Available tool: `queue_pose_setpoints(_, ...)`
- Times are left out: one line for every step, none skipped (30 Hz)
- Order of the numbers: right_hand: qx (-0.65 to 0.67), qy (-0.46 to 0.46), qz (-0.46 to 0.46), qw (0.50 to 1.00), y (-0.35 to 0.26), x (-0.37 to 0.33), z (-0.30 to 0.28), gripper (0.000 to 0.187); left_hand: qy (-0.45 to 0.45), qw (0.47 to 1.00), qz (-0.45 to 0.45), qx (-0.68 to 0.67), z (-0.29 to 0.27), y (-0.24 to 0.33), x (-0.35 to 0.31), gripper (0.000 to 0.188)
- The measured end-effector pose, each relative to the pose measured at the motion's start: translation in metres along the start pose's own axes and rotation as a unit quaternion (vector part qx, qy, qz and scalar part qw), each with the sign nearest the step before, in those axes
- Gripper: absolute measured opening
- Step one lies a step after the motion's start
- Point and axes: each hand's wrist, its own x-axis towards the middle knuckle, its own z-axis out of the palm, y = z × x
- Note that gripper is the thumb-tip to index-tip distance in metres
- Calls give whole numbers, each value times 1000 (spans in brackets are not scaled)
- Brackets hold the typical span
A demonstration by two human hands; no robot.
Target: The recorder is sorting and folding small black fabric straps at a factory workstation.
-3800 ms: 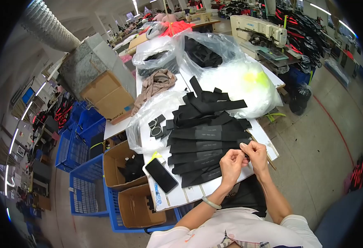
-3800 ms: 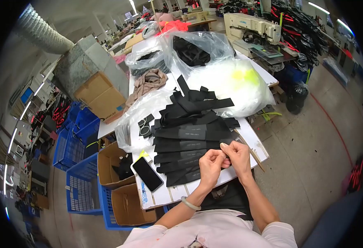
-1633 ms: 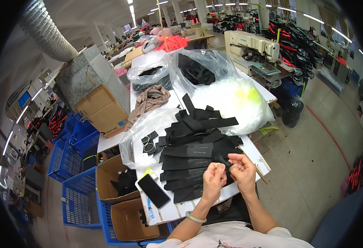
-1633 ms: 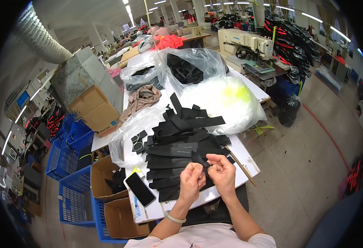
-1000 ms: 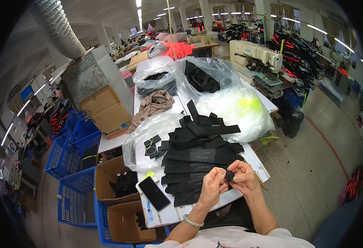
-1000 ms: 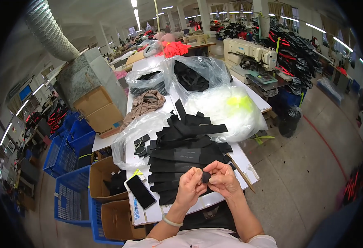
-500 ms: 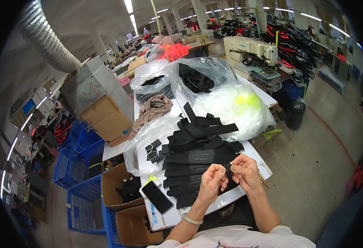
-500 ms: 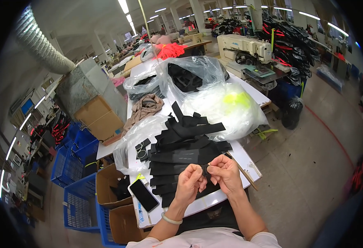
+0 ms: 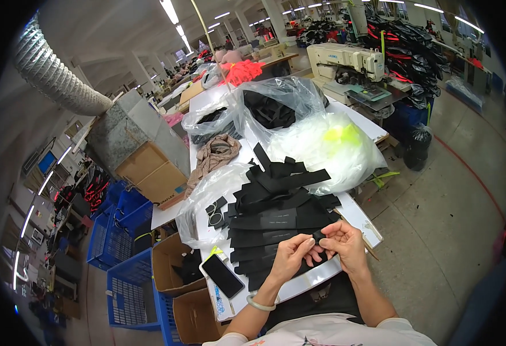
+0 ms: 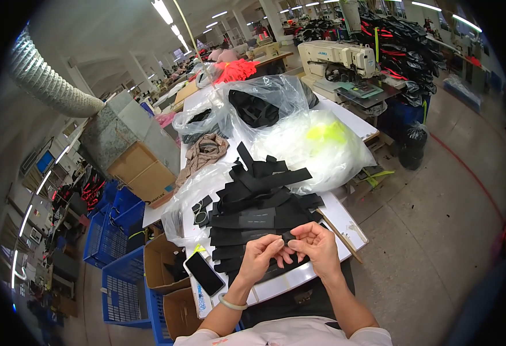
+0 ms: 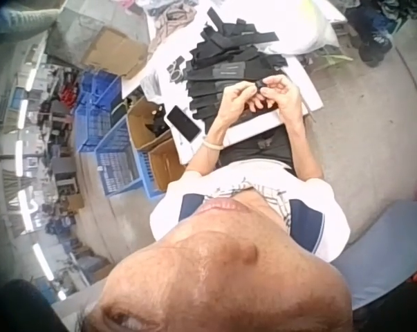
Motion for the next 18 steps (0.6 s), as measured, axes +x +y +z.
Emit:
queue_pose_setpoints(-30,2,-10,999,-1,-2,1,21,-5,1000,-22,-13,-2,0,0,20)
queue_pose_setpoints(-31,1,-9,999,-3,-3,1,21,-11,999,-43,-27,-2,-1,0,19)
queue_pose_setpoints(-45,-6,-2,999,-6,-4,1,21,-11,999,-43,-28,-3,-2,0,19)
queue_pose_setpoints(-60,-13,5,998,-7,-4,1,21,-2,999,-49,9,-3,-3,0,18)
queue_pose_setpoints(-61,-13,6,998,-5,-5,1,21,7,997,-54,46,-3,-4,-1,18)
queue_pose_setpoints(-83,-1,-12,997,-2,-5,2,19,8,998,-54,45,-3,-7,0,18)
queue_pose_setpoints(-105,9,-29,994,1,-5,3,18,51,981,54,181,-2,-12,2,16)
queue_pose_setpoints(-106,7,-28,994,4,-2,4,18,93,932,161,311,-1,-16,4,15)
queue_pose_setpoints(-14,20,-11,1000,6,-1,3,16,131,854,260,431,1,-20,4,14)
queue_pose_setpoints(79,32,6,996,7,0,2,15,144,833,282,454,3,-22,3,13)
queue_pose_setpoints(76,31,7,997,7,-2,1,15,146,834,282,451,5,-23,-3,13)
queue_pose_setpoints(93,21,36,995,9,0,0,15,140,901,186,367,7,-19,-6,14)
queue_pose_setpoints(109,10,65,992,9,1,0,15,131,948,85,276,6,-14,-8,14)
queue_pose_setpoints(83,4,61,995,5,4,4,12,108,972,8,209,2,-7,-7,14)
queue_pose_setpoints(82,5,62,995,4,6,6,12,89,986,-33,139,-2,-4,-8,14)
queue_pose_setpoints(23,-2,58,998,4,8,8,11,59,992,-39,103,-4,1,-7,17)
queue_pose_setpoints(-37,-8,54,998,4,8,10,10,29,996,-44,68,-3,6,-6,23)
queue_pose_setpoints(-53,-45,59,996,3,8,12,9,29,996,-44,66,-1,5,-7,23)
